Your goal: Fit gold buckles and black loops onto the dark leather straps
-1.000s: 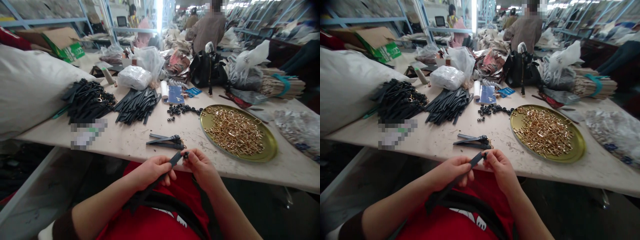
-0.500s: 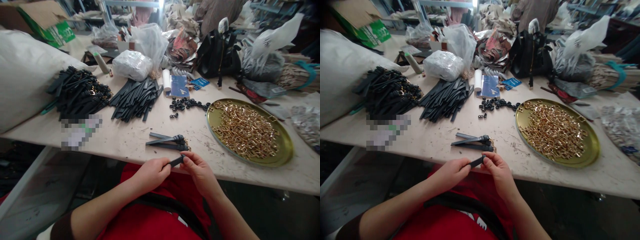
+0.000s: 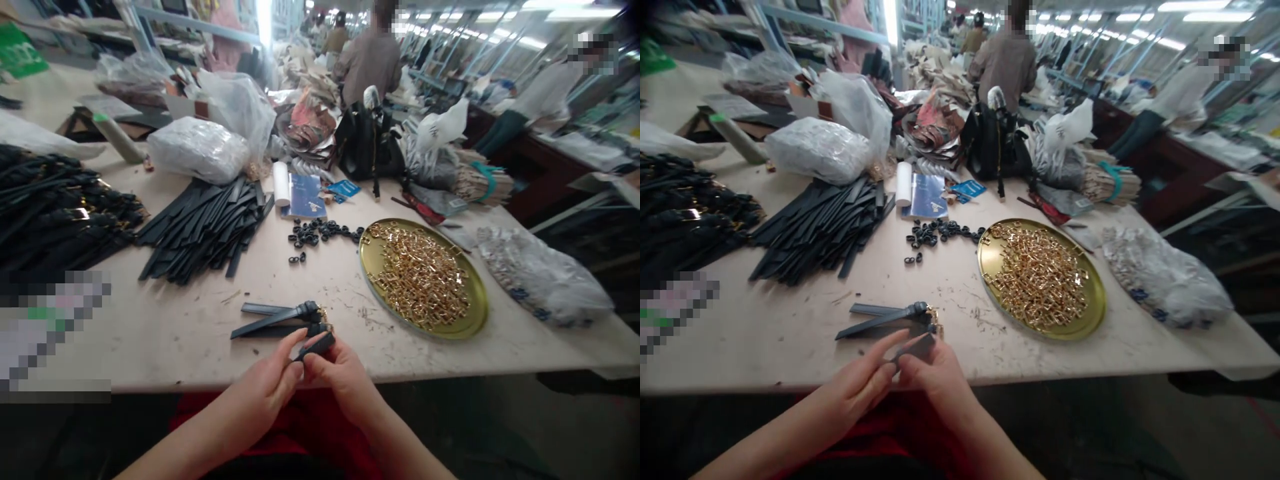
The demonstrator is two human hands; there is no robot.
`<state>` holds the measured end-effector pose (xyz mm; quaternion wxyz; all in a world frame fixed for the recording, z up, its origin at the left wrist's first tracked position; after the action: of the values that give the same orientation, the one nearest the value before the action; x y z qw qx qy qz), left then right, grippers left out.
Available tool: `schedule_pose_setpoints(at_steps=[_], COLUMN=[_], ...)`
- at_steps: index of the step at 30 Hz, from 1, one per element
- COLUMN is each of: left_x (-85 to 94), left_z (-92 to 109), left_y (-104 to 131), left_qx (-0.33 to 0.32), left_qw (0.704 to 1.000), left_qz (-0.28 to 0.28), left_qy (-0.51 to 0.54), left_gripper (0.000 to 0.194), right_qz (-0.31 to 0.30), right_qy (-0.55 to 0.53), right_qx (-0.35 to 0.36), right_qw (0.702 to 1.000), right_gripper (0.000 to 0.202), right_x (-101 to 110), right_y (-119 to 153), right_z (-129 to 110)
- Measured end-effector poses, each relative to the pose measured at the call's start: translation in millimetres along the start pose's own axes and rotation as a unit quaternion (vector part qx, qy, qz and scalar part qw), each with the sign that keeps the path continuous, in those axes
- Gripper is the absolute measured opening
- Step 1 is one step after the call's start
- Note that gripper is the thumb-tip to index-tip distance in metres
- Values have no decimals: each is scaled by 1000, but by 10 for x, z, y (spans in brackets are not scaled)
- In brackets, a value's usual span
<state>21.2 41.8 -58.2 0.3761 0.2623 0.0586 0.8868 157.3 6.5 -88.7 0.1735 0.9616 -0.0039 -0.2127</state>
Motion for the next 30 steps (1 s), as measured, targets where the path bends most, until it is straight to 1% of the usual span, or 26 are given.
schedule_pose_setpoints(at_steps=[1,2,3,4,5,6,7,8,9,10,12,13,14,17,20,22,24,25,26,28,29,30], left_x=[17,39,65,93,119,140,152,155,150,138,105,89,76,41,0,-22,-27,-25,-22,-25,-35,-50], left_z=[3,3,-3,-15,-32,-53,-75,-93,-106,-111,-99,-82,-61,17,81,108,136,156,181,230,249,262], left_y=[-39,-76,-109,-138,-163,-184,-201,-217,-231,-243,-253,-249,-237,-156,-27,62,131,153,167,173,171,170], left_qx=[-13,-19,-17,-6,11,30,47,58,61,60,50,44,39,30,23,25,22,13,-1,-30,-38,-42], left_qw=[1000,1000,1000,1000,999,998,997,994,992,991,992,994,995,997,997,996,994,992,989,983,979,974], left_qz=[9,15,20,25,28,30,29,27,26,23,21,21,22,36,46,54,75,89,105,124,122,112], left_qy=[2,3,5,10,21,40,63,86,104,114,110,102,93,64,50,60,82,91,100,129,156,192], left_gripper=[48,45,41,36,34,35,36,36,36,36,35,34,33,30,27,26,27,27,27,28,30,32], right_qz=[-28,-46,-48,-27,21,82,147,212,252,252,231,217,208,197,199,201,189,174,150,79,33,-9], right_qy=[7,37,88,156,237,318,415,525,638,734,786,798,802,816,811,799,782,774,763,721,678,638], right_qx=[-1,8,29,64,106,147,186,208,189,138,91,74,67,53,65,94,131,146,161,200,230,257], right_qw=[1000,998,995,985,965,933,878,797,702,615,565,557,555,541,547,559,580,591,608,659,697,726], right_gripper=[27,27,26,25,25,26,26,24,24,25,22,20,20,18,15,17,18,17,16,14,12,11], right_x=[1,42,131,271,458,674,897,1110,1298,1453,1645,1683,1691,1618,1503,1387,1196,1068,921,591,426,273], right_y=[-24,-54,-90,-137,-192,-256,-325,-399,-486,-585,-763,-838,-900,-1002,-966,-853,-665,-548,-419,-140,3,139], right_z=[-14,-58,-139,-261,-423,-614,-822,-1027,-1204,-1339,-1509,-1540,-1546,-1500,-1507,-1542,-1537,-1501,-1440,-1260,-1158,-1059])
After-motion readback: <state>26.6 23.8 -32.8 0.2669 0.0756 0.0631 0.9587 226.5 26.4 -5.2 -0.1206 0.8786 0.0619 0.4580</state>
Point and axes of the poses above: each hand's wrist, its own y-axis away from the middle knuckle, its own x-axis out of the back of the hand, z = x × y, the point moved 2 cm from there along -y, towards the middle knuckle, and after that the axes turned 5 degrees about -y, right-handed, at the moved point
